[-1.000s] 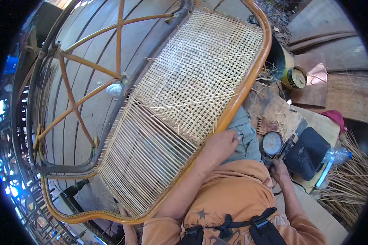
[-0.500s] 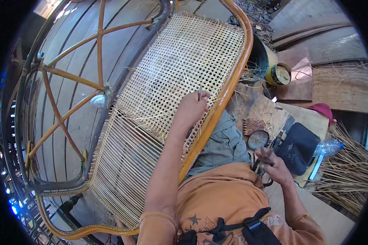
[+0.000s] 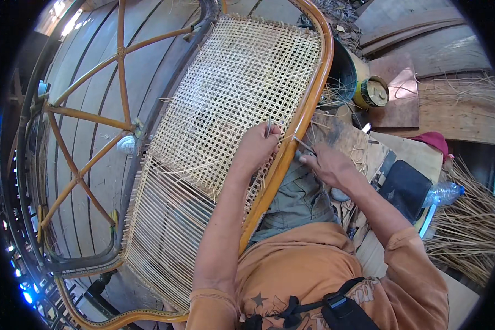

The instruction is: Repairing the woven cane seat of a rattan chair using a strip of rattan and a small tool.

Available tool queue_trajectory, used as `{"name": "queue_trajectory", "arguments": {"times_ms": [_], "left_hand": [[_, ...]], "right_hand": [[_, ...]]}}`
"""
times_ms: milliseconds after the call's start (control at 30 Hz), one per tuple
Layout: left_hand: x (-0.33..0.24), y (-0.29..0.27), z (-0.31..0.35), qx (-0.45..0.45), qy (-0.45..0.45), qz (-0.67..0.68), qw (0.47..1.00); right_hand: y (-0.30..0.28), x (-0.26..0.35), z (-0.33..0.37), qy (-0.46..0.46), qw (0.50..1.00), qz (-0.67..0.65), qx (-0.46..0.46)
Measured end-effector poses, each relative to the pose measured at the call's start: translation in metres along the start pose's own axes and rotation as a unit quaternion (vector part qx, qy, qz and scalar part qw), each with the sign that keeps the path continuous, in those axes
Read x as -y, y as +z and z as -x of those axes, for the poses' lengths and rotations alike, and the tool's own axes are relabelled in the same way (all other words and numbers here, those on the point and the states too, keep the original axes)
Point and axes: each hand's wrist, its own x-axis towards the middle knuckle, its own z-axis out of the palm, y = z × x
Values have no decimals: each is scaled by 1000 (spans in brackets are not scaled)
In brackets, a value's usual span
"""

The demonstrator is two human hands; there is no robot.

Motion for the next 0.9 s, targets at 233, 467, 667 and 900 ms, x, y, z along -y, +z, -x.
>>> {"name": "queue_trajectory", "arguments": {"times_ms": [233, 467, 667, 900], "left_hand": [[1, -3, 3, 34, -7, -18, 999], [0, -2, 4, 29, -10, -15, 999], [-1, 3, 3, 51, 18, -77, 996], [1, 8, 7, -11, 56, -166, 984]], "right_hand": [[4, 11, -1, -56, 994, 52, -76], [16, -16, 11, -29, 998, -25, -50], [81, -77, 87, 107, 991, -78, 24], [59, -88, 62, -36, 950, -166, -263]]}}
